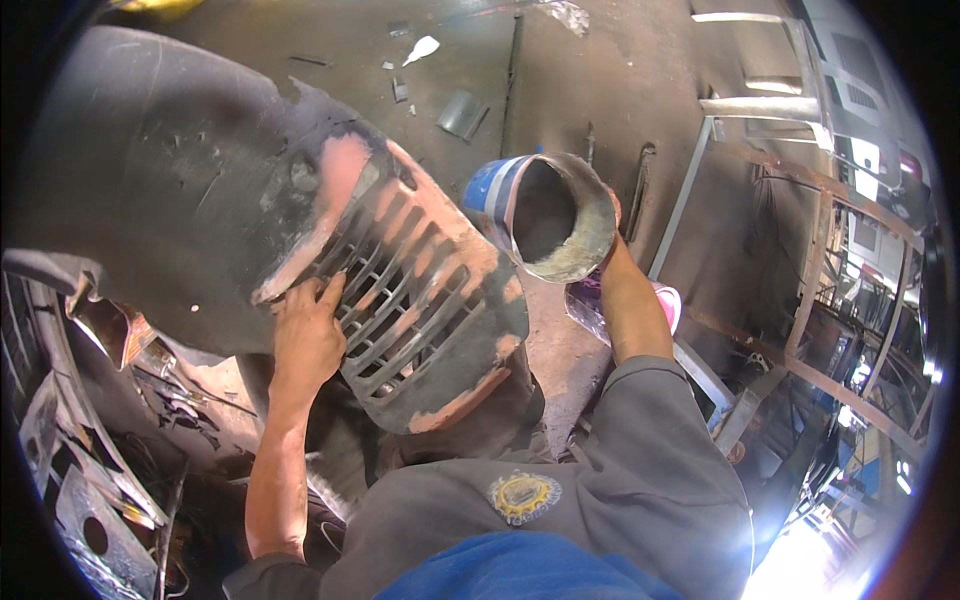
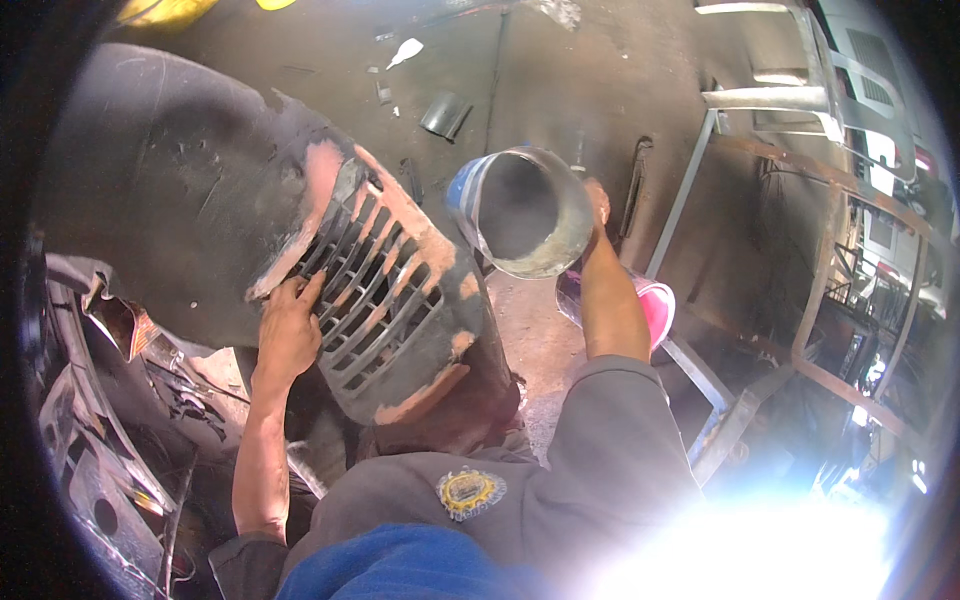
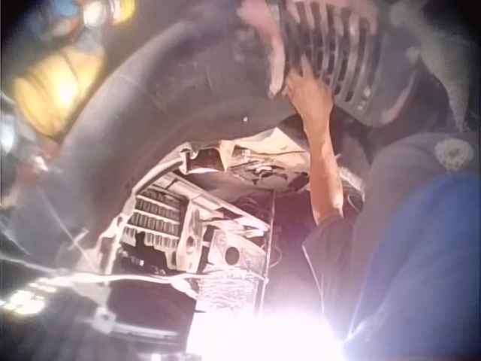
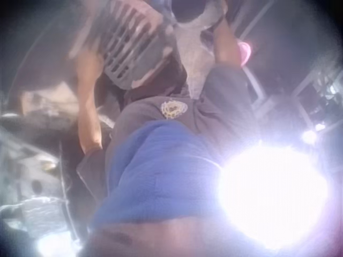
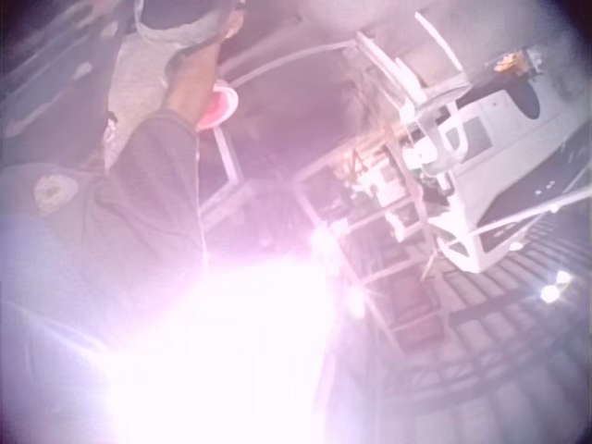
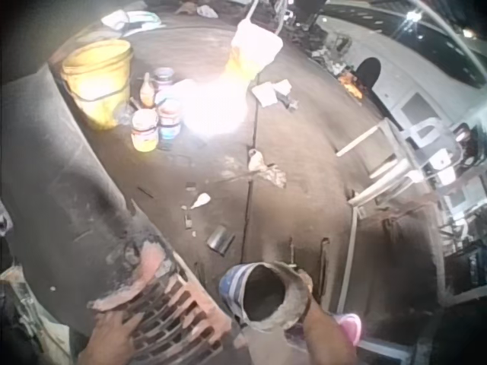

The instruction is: The person holds a gray plastic vent-like part and uses a soldering iron to apply heat to its slats. They then insert small metal pins into the slats and use pliers to cut a piece of mesh material, which they place over the part.

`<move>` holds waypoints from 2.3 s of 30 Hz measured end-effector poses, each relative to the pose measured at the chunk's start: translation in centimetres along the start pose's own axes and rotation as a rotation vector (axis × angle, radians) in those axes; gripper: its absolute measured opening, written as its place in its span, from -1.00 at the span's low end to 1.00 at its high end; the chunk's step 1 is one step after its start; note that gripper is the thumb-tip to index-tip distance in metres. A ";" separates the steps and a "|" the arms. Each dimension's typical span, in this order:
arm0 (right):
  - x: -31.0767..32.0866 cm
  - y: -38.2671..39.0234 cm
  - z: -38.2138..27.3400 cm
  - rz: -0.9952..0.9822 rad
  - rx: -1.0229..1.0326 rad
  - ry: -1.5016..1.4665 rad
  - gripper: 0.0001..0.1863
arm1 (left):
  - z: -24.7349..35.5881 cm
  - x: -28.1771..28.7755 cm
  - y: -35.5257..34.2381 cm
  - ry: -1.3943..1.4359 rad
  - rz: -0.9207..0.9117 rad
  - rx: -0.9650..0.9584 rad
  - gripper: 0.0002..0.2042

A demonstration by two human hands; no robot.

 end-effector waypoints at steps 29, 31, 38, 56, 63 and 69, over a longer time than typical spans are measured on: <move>29.7 30.7 -29.9 -0.025 1.195 0.330 -0.55 | -0.8 -0.9 0.4 0.107 -0.032 0.174 -0.47; 29.1 30.9 -30.4 -0.062 1.210 0.340 -0.60 | -0.8 -0.9 0.4 0.113 -0.037 0.168 -0.48; 27.1 31.1 -31.3 -0.213 1.188 0.295 -0.69 | -0.8 -1.2 0.2 0.092 -0.078 0.171 -0.48; 25.0 30.5 -32.7 -0.296 1.251 0.424 -0.71 | -0.9 -1.2 0.2 0.074 -0.064 0.152 -0.46; 25.1 30.6 -33.1 -0.326 1.209 0.475 -0.71 | -0.9 -1.2 0.1 0.077 -0.049 0.149 -0.49; 25.4 30.6 -33.4 -0.349 1.176 0.482 -0.73 | -0.8 -1.0 0.0 0.078 -0.041 0.146 -0.50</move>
Point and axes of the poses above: each hand's wrist, its own y-axis away from the middle knuckle, its own x-axis out of the back of the hand, z = x × y, the point moved 6 cm from there along -y, towards the middle knuckle, and after that the axes turned 8 degrees about y, right-handed, at the moved point
